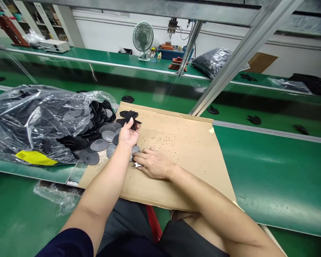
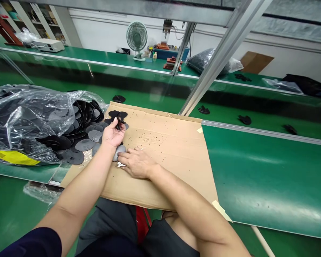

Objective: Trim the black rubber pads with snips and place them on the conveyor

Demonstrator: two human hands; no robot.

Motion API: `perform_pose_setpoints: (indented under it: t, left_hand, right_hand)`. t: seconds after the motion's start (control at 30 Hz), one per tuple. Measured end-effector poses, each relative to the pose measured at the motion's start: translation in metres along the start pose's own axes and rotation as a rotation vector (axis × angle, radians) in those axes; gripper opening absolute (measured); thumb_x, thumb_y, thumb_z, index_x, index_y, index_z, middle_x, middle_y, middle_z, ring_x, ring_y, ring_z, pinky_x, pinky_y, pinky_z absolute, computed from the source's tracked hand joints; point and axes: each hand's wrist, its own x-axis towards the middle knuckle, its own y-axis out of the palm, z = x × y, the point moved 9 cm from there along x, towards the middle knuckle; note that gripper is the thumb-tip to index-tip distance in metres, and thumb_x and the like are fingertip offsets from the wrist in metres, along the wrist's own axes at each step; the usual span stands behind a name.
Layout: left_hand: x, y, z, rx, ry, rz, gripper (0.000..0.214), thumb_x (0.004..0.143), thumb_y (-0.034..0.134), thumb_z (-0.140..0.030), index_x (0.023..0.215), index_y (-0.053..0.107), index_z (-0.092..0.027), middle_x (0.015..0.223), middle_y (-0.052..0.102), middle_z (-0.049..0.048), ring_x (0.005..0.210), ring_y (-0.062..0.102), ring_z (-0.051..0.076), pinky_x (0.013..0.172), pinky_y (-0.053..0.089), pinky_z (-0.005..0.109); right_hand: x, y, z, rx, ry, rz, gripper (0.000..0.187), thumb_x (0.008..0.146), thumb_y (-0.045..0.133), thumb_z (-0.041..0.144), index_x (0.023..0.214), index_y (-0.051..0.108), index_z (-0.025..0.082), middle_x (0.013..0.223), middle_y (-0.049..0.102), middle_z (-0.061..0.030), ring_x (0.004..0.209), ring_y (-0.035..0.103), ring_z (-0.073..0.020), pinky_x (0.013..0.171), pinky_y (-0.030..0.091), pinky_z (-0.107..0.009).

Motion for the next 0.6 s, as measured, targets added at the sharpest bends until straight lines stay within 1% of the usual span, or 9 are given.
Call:
perform_pose_setpoints:
  t: [0.13, 0.2, 0.3, 0.37, 0.43, 0.5, 0.6]
  left_hand:
    - [0.0, -0.004, 0.003, 0.027, -0.006, -0.015, 0.012, 0.078, 0.063, -0.003, 0.079, 0.061, -0.014, 0.077, 0.064, -0.0008, 0.065, 0.057, 0.006, 0.06, 0.045, 0.018]
    - [0.0, -0.003, 0.005, 0.039, -0.013, -0.006, 0.013, 0.076, 0.065, -0.003, 0.078, 0.061, -0.015, 0.076, 0.063, -0.0008, 0.064, 0.056, 0.006, 0.059, 0.045, 0.018]
    - [0.0, 0.0, 0.006, 0.028, -0.011, 0.004, 0.013, 0.077, 0.064, -0.002, 0.077, 0.061, -0.015, 0.076, 0.063, -0.0012, 0.064, 0.056, 0.006, 0.059, 0.045, 0.018]
    - [0.0, 0.001, 0.004, 0.019, -0.006, -0.002, 0.013, 0.078, 0.062, -0.002, 0.077, 0.06, -0.015, 0.075, 0.063, -0.0013, 0.064, 0.057, 0.006, 0.06, 0.045, 0.018]
    - [0.001, 0.001, 0.001, 0.018, -0.002, -0.003, 0.012, 0.08, 0.06, -0.003, 0.078, 0.06, -0.014, 0.074, 0.063, -0.0008, 0.066, 0.058, 0.006, 0.062, 0.046, 0.018]
    - [0.001, 0.001, -0.002, 0.018, 0.005, 0.0, 0.011, 0.082, 0.059, -0.004, 0.078, 0.06, -0.014, 0.075, 0.063, -0.0004, 0.067, 0.059, 0.006, 0.063, 0.046, 0.018]
    - [0.002, 0.0, -0.006, 0.01, 0.014, -0.012, 0.01, 0.083, 0.058, -0.005, 0.079, 0.06, -0.014, 0.075, 0.064, -0.0005, 0.067, 0.06, 0.006, 0.063, 0.046, 0.017]
  right_hand:
    - [-0.017, -0.004, -0.026, 0.003, 0.158, -0.023, 0.027, 0.095, 0.045, 0.03, 0.117, 0.056, 0.019, 0.109, 0.062, -0.0085, 0.094, 0.048, -0.0222, 0.082, 0.037, -0.037]
    - [-0.02, -0.005, -0.032, -0.018, 0.205, -0.057, 0.029, 0.095, 0.044, 0.03, 0.12, 0.055, 0.018, 0.109, 0.062, -0.0101, 0.093, 0.049, -0.0228, 0.08, 0.036, -0.037]
    - [-0.009, -0.003, -0.024, -0.052, 0.184, -0.093, 0.032, 0.096, 0.043, 0.032, 0.123, 0.053, 0.019, 0.127, 0.053, -0.0123, 0.097, 0.048, -0.024, 0.081, 0.036, -0.038]
    - [0.003, 0.003, -0.017, -0.065, 0.177, -0.088, 0.033, 0.095, 0.043, 0.035, 0.123, 0.052, 0.019, 0.133, 0.047, -0.0131, 0.097, 0.048, -0.0246, 0.082, 0.036, -0.039]
    - [0.014, 0.008, -0.016, -0.059, 0.206, -0.077, 0.036, 0.094, 0.046, 0.039, 0.124, 0.05, 0.018, 0.132, 0.047, -0.0138, 0.097, 0.047, -0.0248, 0.082, 0.037, -0.04]
    - [0.02, 0.012, -0.018, -0.032, 0.236, -0.077, 0.039, 0.093, 0.049, 0.042, 0.124, 0.05, 0.018, 0.127, 0.05, -0.0134, 0.097, 0.047, -0.0248, 0.082, 0.037, -0.039]
    - [0.019, 0.014, -0.023, 0.007, 0.26, -0.087, 0.039, 0.09, 0.055, 0.042, 0.121, 0.052, 0.018, 0.111, 0.057, -0.0107, 0.096, 0.048, -0.0241, 0.082, 0.036, -0.038]
